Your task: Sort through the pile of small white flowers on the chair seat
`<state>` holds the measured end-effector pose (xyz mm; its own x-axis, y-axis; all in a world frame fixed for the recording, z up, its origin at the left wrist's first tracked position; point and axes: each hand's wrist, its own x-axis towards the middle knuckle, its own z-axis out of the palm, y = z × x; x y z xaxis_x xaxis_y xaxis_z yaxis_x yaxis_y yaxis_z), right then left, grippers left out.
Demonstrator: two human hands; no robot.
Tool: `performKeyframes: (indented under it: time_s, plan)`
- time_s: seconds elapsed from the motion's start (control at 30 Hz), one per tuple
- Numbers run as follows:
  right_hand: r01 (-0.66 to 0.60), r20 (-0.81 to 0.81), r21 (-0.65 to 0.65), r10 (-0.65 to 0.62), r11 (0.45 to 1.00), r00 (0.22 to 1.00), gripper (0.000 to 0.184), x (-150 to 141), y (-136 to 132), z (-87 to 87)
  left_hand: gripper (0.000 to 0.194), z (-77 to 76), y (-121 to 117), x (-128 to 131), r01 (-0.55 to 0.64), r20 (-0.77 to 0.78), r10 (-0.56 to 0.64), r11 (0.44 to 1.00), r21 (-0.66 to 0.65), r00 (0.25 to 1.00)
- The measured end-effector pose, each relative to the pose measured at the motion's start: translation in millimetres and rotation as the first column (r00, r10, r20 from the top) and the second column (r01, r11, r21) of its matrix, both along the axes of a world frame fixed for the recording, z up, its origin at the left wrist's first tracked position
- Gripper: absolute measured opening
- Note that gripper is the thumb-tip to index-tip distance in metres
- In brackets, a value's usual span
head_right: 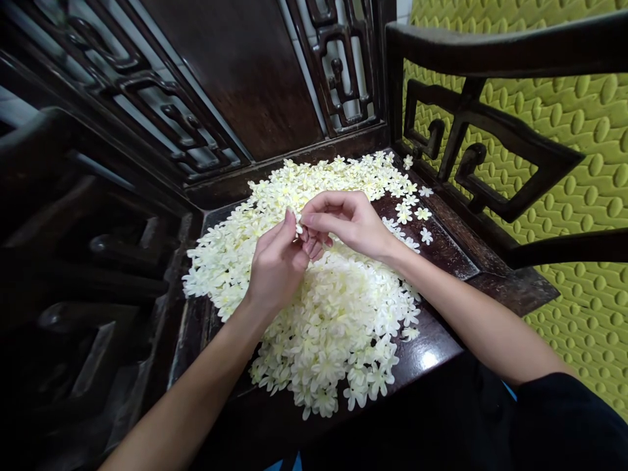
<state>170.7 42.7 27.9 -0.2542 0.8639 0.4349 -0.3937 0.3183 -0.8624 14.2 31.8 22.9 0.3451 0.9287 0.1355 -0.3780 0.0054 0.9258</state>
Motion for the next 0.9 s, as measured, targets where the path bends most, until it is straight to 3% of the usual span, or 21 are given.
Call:
performKeyframes:
  time_s: [0.2,0.33,0.5,0.9]
  plan:
    - [-0.016,-0.001,0.001,0.016,1.000,1.000,0.007,2.3,3.2,-5.9,0.035,-3.1,1.1,0.2,-0.038,-0.003,0.038,0.999,-0.014,0.999]
    - [0.015,0.058,-0.023,-0.014,1.000,0.998,0.008,1.0,4.7,-9.1,0.021,-10.7,3.1,-0.6,-0.191,0.035,0.192,0.981,-0.038,0.981]
    - [0.091,0.143,-0.065,-0.081,0.994,0.986,0.016,-2.7,3.5,-11.1,0.019,-21.9,6.3,-0.1,-0.330,-0.006,0.332,0.940,0.087,0.943]
    - [0.149,0.188,-0.082,-0.131,0.985,0.973,0.021,-3.4,-0.8,-3.3,0.023,-27.8,6.7,1.1,-0.389,-0.074,0.411,0.898,0.206,0.909]
